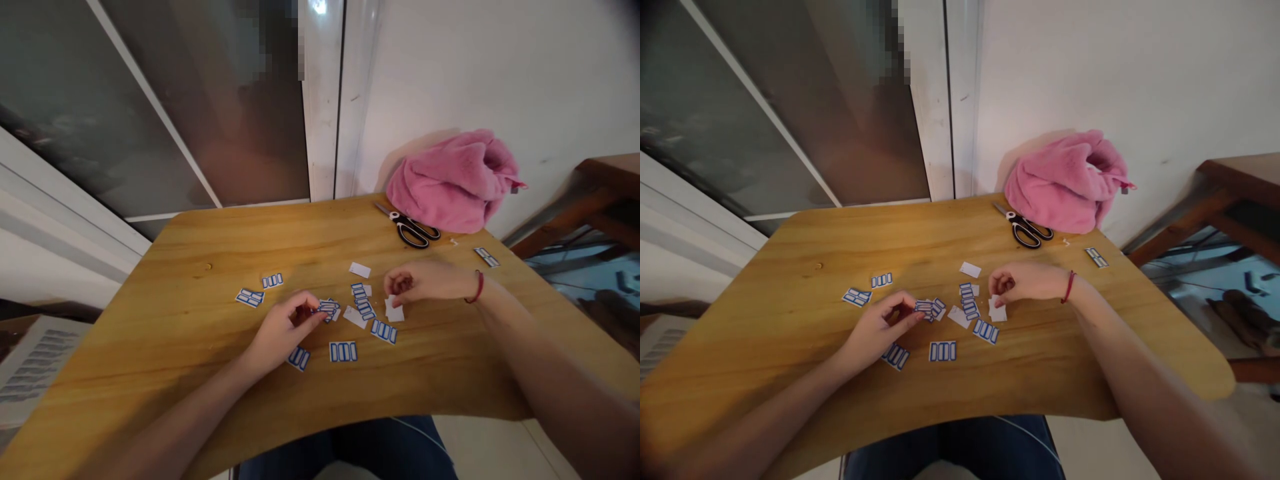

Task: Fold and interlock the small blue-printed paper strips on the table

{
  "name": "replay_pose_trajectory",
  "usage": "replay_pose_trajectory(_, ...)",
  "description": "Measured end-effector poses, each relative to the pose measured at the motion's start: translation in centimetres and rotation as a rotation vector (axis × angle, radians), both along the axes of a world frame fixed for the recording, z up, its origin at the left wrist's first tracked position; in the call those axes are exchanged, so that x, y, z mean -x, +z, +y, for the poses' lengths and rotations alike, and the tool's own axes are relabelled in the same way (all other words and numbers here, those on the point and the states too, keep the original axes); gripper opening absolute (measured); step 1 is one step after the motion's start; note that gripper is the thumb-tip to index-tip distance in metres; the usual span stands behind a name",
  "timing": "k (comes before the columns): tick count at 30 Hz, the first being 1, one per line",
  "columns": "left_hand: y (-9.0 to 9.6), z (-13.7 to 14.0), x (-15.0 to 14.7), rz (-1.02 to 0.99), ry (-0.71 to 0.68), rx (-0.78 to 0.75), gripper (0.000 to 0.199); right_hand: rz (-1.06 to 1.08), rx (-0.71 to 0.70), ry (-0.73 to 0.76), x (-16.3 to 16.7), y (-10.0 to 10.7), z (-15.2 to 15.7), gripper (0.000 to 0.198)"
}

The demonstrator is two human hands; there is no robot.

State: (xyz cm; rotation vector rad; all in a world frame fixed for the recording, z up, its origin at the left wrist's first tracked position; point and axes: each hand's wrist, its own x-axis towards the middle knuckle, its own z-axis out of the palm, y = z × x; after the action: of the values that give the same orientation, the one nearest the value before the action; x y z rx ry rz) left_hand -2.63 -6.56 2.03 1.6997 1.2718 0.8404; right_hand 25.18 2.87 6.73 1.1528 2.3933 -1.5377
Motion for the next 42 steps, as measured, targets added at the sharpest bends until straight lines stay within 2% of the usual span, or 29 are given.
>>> replay_pose_trajectory(2,0.0,0.0,0.0,-0.003,0.002,0.004,0.018,0.062,-0.044,-0.042,0.5,0.0,0.0,0.026)
replay_pose_trajectory(4,0.0,0.0,0.0,0.001,0.009,0.006,0.018,0.15,-0.149,-0.146,1.3,0.0,-0.3,0.027)
replay_pose_trajectory(7,0.1,0.0,0.0,0.01,0.01,-0.007,0.017,0.272,-0.481,-0.373,2.6,-0.6,-1.0,0.025)
replay_pose_trajectory(9,0.2,0.0,0.0,0.015,0.011,-0.022,0.017,0.336,-0.706,-0.435,3.4,-1.4,-1.5,0.021)
replay_pose_trajectory(10,0.2,0.0,0.0,0.019,0.015,-0.029,0.017,0.356,-0.796,-0.413,3.7,-1.9,-1.7,0.018)
replay_pose_trajectory(12,0.3,0.0,0.0,0.03,0.022,-0.041,0.017,0.358,-0.933,-0.281,4.3,-3.0,-2.0,0.012)
replay_pose_trajectory(15,0.3,0.0,0.1,0.036,0.023,-0.043,0.017,0.315,-1.028,-0.074,4.9,-4.0,-2.3,0.009)
replay_pose_trajectory(17,0.4,-0.1,0.1,0.033,0.022,-0.04,0.017,0.297,-1.022,-0.016,5.0,-4.2,-2.3,0.009)
replay_pose_trajectory(19,0.4,-0.1,0.1,0.028,0.021,-0.037,0.017,0.296,-0.952,-0.004,4.9,-3.8,-2.3,0.007)
replay_pose_trajectory(23,0.4,-0.1,0.0,0.015,0.011,-0.031,0.017,0.286,-0.66,-0.038,3.8,-2.0,-1.7,0.012)
replay_pose_trajectory(25,0.3,-0.2,0.0,0.015,0.01,-0.038,0.016,0.234,-0.569,-0.107,2.9,-1.0,-1.2,0.019)
replay_pose_trajectory(27,0.3,-0.2,0.0,0.021,0.023,-0.054,0.015,0.168,-0.538,-0.187,2.0,-0.3,-0.6,0.024)
replay_pose_trajectory(30,0.5,-0.3,0.0,0.041,0.064,-0.085,0.015,0.105,-0.56,-0.214,1.1,0.1,0.0,0.025)
replay_pose_trajectory(33,0.8,-0.2,0.0,0.061,0.082,-0.099,0.016,0.031,-0.573,-0.174,0.5,-0.1,0.2,0.019)
replay_pose_trajectory(35,0.8,-0.2,-0.1,0.062,0.084,-0.098,0.016,-0.017,-0.468,-0.094,0.0,-0.4,0.3,0.016)
replay_pose_trajectory(38,0.9,-0.2,-0.2,0.059,0.1,-0.119,0.017,-0.024,-0.252,0.02,-0.3,-0.7,0.4,0.028)
replay_pose_trajectory(40,0.8,-0.2,-0.1,0.057,0.117,-0.139,0.017,0.024,-0.248,-0.031,0.1,-0.9,0.3,0.033)
replay_pose_trajectory(42,0.7,-0.2,-0.1,0.051,0.123,-0.146,0.016,0.085,-0.371,-0.153,1.1,-1.4,0.1,0.034)
